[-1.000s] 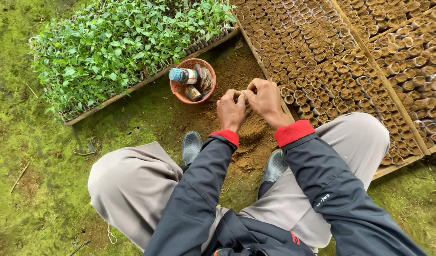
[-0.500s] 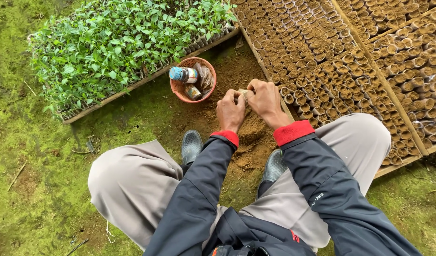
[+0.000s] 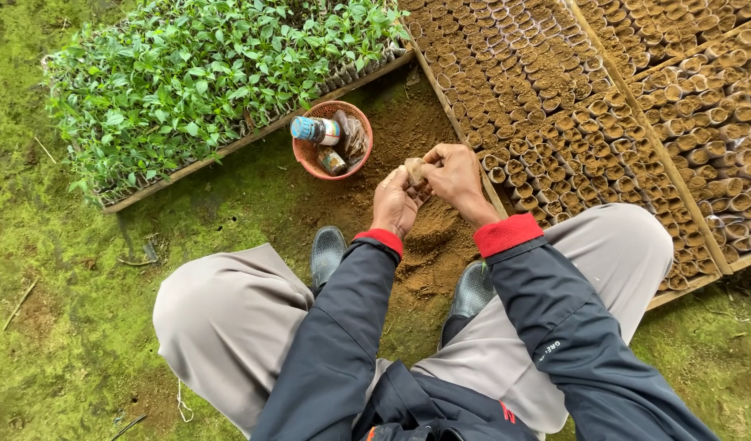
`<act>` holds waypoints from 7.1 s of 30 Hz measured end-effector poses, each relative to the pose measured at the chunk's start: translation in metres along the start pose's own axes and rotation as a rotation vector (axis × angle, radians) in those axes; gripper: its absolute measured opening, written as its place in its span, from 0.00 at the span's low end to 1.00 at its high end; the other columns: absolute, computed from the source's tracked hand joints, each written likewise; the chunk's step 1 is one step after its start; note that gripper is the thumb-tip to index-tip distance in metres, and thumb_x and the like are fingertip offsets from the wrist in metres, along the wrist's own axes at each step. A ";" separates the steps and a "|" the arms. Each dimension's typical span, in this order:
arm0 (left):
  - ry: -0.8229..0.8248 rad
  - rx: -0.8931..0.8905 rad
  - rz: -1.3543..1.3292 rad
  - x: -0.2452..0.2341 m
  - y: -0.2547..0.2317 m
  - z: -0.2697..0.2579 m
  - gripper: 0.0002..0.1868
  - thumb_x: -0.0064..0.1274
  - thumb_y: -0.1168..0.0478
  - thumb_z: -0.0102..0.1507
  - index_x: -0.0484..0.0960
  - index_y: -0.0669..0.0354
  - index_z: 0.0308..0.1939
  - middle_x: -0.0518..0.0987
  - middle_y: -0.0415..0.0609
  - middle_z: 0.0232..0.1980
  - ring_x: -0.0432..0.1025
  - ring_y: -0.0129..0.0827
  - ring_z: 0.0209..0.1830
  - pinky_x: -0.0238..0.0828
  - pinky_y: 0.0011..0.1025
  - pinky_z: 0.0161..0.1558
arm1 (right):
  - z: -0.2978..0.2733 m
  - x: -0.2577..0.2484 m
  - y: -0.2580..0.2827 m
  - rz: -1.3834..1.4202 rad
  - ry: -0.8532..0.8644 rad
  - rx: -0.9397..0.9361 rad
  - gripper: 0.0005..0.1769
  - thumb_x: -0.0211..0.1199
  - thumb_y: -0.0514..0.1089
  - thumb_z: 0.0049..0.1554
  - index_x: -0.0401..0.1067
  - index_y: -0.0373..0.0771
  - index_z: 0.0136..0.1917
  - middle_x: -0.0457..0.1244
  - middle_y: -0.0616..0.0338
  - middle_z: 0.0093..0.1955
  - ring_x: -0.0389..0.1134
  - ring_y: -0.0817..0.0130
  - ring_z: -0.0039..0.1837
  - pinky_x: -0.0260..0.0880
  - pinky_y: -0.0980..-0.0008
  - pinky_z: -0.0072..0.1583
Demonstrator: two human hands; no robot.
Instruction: Filling small cardboard tubes with soil and arranging them in a tray for seedlings.
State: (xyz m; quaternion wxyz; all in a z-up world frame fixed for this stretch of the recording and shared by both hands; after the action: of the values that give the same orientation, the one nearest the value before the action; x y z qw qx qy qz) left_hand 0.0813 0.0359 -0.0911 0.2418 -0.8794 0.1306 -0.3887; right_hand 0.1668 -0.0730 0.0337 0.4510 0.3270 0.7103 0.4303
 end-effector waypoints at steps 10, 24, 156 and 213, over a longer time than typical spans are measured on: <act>-0.078 0.021 0.008 -0.013 0.005 0.010 0.04 0.54 0.61 0.70 0.81 0.56 0.42 0.78 0.50 0.32 0.80 0.41 0.33 0.84 0.46 0.40 | -0.006 0.010 -0.001 -0.020 0.006 0.074 0.07 0.63 0.40 0.49 0.79 0.37 0.40 0.68 0.56 0.28 0.71 0.71 0.27 0.74 0.73 0.33; -0.075 -0.043 -0.040 -0.016 0.007 0.012 0.02 0.60 0.61 0.66 0.84 0.53 0.40 0.81 0.51 0.34 0.79 0.37 0.32 0.83 0.39 0.39 | 0.004 0.018 -0.006 -0.112 0.006 0.009 0.06 0.67 0.41 0.53 0.80 0.37 0.39 0.67 0.53 0.28 0.70 0.71 0.29 0.70 0.72 0.36; -0.164 0.475 1.562 0.016 -0.043 -0.021 0.08 0.48 0.64 0.66 0.84 0.57 0.40 0.85 0.58 0.36 0.82 0.54 0.40 0.82 0.49 0.41 | 0.017 0.047 -0.107 0.307 0.048 0.331 0.18 0.64 0.37 0.56 0.77 0.27 0.59 0.70 0.41 0.45 0.73 0.63 0.43 0.79 0.63 0.46; -0.071 -0.145 -0.087 -0.050 0.039 0.031 0.16 0.47 0.63 0.71 0.78 0.63 0.61 0.82 0.66 0.48 0.81 0.49 0.41 0.82 0.51 0.50 | 0.003 0.038 -0.063 -0.433 0.062 0.260 0.25 0.70 0.55 0.50 0.78 0.49 0.60 0.71 0.63 0.40 0.74 0.54 0.54 0.72 0.49 0.59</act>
State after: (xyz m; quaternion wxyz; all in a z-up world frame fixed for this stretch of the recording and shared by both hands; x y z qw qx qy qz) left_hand 0.0701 0.0336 -0.1609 0.1647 -0.9126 0.1117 -0.3571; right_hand 0.1507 -0.0663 -0.0379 0.4647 0.2092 0.8267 0.2386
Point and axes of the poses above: each hand's wrist, its own z-axis towards the middle knuckle, its own x-axis out of the palm, y = z × x, the point moved 10 cm from there along z, towards the middle knuckle
